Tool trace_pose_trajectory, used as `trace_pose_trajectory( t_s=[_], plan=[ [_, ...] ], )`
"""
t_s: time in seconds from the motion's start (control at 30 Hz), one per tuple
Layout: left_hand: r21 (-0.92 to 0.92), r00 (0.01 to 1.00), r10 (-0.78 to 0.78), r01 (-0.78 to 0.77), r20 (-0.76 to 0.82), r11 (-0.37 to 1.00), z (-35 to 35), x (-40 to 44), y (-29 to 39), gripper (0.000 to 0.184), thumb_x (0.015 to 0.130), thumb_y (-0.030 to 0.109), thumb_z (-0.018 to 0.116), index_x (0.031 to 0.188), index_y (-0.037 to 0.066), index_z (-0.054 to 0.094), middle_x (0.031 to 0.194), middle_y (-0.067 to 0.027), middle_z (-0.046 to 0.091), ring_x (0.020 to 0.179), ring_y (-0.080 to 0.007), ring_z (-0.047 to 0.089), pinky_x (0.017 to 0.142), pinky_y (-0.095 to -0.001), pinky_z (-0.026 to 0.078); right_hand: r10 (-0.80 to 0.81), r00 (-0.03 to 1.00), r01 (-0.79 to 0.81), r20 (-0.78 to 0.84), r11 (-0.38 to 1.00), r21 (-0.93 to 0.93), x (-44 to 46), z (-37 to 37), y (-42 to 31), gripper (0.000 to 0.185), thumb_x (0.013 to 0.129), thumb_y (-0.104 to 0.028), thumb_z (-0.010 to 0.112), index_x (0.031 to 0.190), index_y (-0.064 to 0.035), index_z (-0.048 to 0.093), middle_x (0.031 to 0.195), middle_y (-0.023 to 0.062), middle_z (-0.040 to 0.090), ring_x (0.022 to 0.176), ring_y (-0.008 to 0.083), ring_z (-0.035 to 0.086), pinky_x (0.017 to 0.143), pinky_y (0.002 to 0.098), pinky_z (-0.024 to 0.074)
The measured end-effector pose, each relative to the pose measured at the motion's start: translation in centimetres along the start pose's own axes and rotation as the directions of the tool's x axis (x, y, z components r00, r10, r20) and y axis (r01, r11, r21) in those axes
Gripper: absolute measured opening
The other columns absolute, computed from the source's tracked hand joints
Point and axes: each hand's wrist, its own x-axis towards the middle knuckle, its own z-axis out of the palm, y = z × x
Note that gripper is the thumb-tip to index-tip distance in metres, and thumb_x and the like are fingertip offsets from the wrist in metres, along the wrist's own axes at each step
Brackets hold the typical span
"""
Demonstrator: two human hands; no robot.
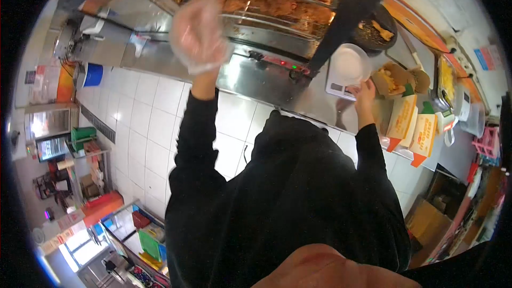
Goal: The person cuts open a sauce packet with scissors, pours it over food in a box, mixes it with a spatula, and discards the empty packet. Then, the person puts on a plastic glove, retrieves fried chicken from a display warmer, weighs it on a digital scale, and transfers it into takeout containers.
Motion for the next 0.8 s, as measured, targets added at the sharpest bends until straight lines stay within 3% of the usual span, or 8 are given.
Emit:
trace_pose_trajectory(
  t_s=[0.03, 0.07, 0.13, 0.17, 0.23, 0.3, 0.5, 0.8],
  plan=[
    [0.034, 0.974, -0.164, 0.160, 0.159, 0.986, -0.2, 1.9, 1.0, 0.042, 0.092, 0.041, 0.054, 0.103, 0.001, 0.060, 0.086, -0.0087, 0.063, 0.072, -0.0162, 0.060, 0.063, -0.0277, 0.048, 0.003, 1.000, -0.003, 0.007, 1.000, -0.016, -0.3, -0.5, -0.2, 0.044, 0.091, -0.015, 0.057, 0.127, -0.0052, 0.033, 0.099, 0.0162, 0.054, 0.071, 0.0266, 0.062, 0.061, 0.0425, 0.0566],
    [0.103, 0.959, 0.100, -0.131, 0.266, 0.986, 0.5, 5.0, 1.4, 0.038, 0.089, 0.038, 0.059, 0.105, 0.003, 0.060, 0.087, -0.0096, 0.064, 0.073, -0.0203, 0.061, 0.065, -0.0292, 0.047, -0.052, 0.992, 0.039, -0.117, 0.993, -0.110, -0.5, -1.2, -0.5, 0.050, 0.092, -0.018, 0.056, 0.132, -0.0047, 0.029, 0.103, 0.0168, 0.052, 0.074, 0.0263, 0.061, 0.062, 0.0408, 0.0567],
    [0.016, 0.827, -0.237, 0.266, 0.510, 0.964, 2.8, 7.7, 3.8, 0.024, 0.092, 0.023, 0.047, 0.104, 0.005, 0.058, 0.096, -0.0128, 0.064, 0.086, -0.0276, 0.062, 0.092, -0.0423, 0.043, -0.128, 0.964, 0.079, -0.232, 0.974, -0.211, -1.9, -1.6, -0.7, 0.056, 0.093, -0.021, 0.055, 0.136, -0.0043, 0.024, 0.106, 0.0174, 0.050, 0.077, 0.0260, 0.060, 0.064, 0.0391, 0.0567],
    [0.001, 0.864, -0.066, 0.076, 0.499, 0.997, 4.0, 9.0, 3.8, 0.027, 0.094, 0.030, 0.050, 0.096, 0.006, 0.060, 0.087, -0.0071, 0.065, 0.072, -0.0264, 0.062, 0.085, -0.0382, 0.046, -0.229, 0.930, 0.150, -0.288, 0.950, -0.274, -3.0, -1.7, -0.8, 0.050, 0.092, -0.021, 0.056, 0.132, -0.0038, 0.031, 0.104, 0.0157, 0.052, 0.079, 0.0243, 0.057, 0.065, 0.0371, 0.0542],
    [0.497, 0.379, -0.408, -0.174, 0.830, 0.850, 6.1, 13.1, 4.8, 0.024, 0.090, 0.029, 0.056, 0.094, 0.006, 0.060, 0.085, -0.0080, 0.064, 0.075, -0.0229, 0.062, 0.077, -0.0334, 0.049, -0.339, 0.877, 0.223, -0.342, 0.915, -0.337, -4.1, -3.0, 0.2, 0.045, 0.091, -0.021, 0.057, 0.128, -0.0034, 0.038, 0.103, 0.0141, 0.053, 0.082, 0.0227, 0.054, 0.067, 0.0351, 0.0516],
    [0.382, 0.394, -0.250, -0.303, 0.884, 0.873, 7.7, 12.9, 2.8, 0.023, 0.090, 0.029, 0.056, 0.094, 0.006, 0.060, 0.085, -0.0082, 0.064, 0.075, -0.0231, 0.062, 0.077, -0.0335, 0.049, -0.686, 0.705, 0.336, -0.179, 0.546, -0.767, -3.4, -6.8, 3.7, 0.047, 0.090, -0.023, 0.059, 0.127, 0.0000, 0.042, 0.099, 0.0115, 0.053, 0.080, 0.0211, 0.054, 0.072, 0.0329, 0.0480],
    [0.321, 0.235, -0.244, -0.384, 0.941, 0.866, 12.6, 12.8, -3.3, 0.023, 0.089, 0.028, 0.055, 0.096, 0.006, 0.060, 0.086, -0.0089, 0.064, 0.075, -0.0236, 0.062, 0.077, -0.0335, 0.049, -0.777, 0.630, 0.243, 0.020, 0.172, -0.955, -5.3, -5.3, 3.4, 0.045, 0.088, -0.026, 0.059, 0.122, 0.0013, 0.048, 0.095, 0.0145, 0.058, 0.084, 0.0255, 0.056, 0.079, 0.0374, 0.0452],
    [0.291, 0.213, -0.221, -0.392, 0.952, 0.873, 14.0, 12.9, -5.7, 0.023, 0.089, 0.027, 0.055, 0.098, 0.007, 0.060, 0.088, -0.0099, 0.064, 0.075, -0.0244, 0.063, 0.076, -0.0337, 0.049, -0.718, 0.689, 0.231, -0.104, 0.353, -0.907, -6.2, -4.0, 2.6, 0.035, 0.091, -0.024, 0.056, 0.120, -0.0046, 0.052, 0.093, 0.0116, 0.058, 0.089, 0.0250, 0.057, 0.080, 0.0375, 0.0457]
  ],
)
